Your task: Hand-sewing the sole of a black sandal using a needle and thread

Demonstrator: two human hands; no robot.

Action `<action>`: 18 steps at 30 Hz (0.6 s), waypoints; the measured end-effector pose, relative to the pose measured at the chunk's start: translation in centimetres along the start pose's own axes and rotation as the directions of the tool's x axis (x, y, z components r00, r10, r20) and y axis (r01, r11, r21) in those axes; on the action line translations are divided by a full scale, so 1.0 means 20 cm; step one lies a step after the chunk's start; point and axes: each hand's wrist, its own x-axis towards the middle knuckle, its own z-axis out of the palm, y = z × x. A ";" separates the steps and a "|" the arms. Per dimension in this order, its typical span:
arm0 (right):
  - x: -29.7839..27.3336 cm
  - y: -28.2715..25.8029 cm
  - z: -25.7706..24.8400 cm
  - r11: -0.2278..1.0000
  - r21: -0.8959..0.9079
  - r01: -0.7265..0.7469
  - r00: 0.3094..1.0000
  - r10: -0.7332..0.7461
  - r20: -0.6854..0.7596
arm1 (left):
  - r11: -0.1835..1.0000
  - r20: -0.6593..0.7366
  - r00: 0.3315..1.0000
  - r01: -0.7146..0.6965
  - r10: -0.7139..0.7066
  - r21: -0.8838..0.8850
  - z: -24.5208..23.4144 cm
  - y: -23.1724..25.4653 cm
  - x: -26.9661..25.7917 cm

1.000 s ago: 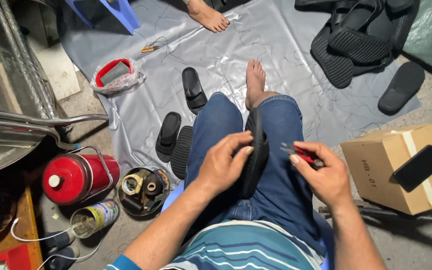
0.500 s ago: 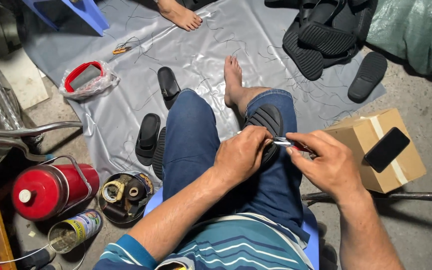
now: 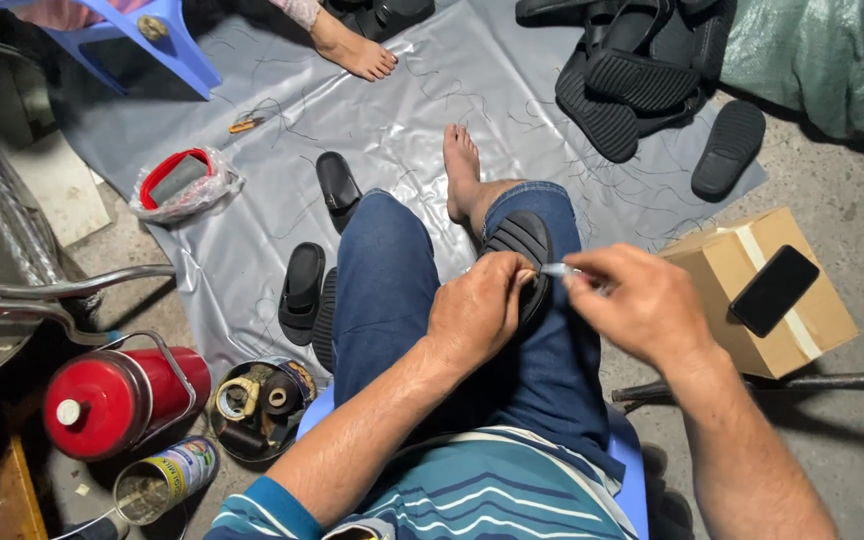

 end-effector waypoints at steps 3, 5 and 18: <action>0.09 0.10 0.08 0.943 0.212 -0.255 0.966 0.259 0.012 | 0.998 -0.062 0.996 -0.058 0.059 0.010 0.02 0.01 -0.04; 0.15 -0.05 0.04 0.888 0.226 -0.402 0.915 0.377 0.144 | 0.996 -0.060 0.995 -0.085 0.085 0.011 0.03 0.02 -0.06; -0.25 -0.09 0.21 0.554 0.796 0.242 0.941 0.066 -0.332 | 0.116 0.382 0.843 0.453 -0.380 -0.884 -0.30 0.10 -0.28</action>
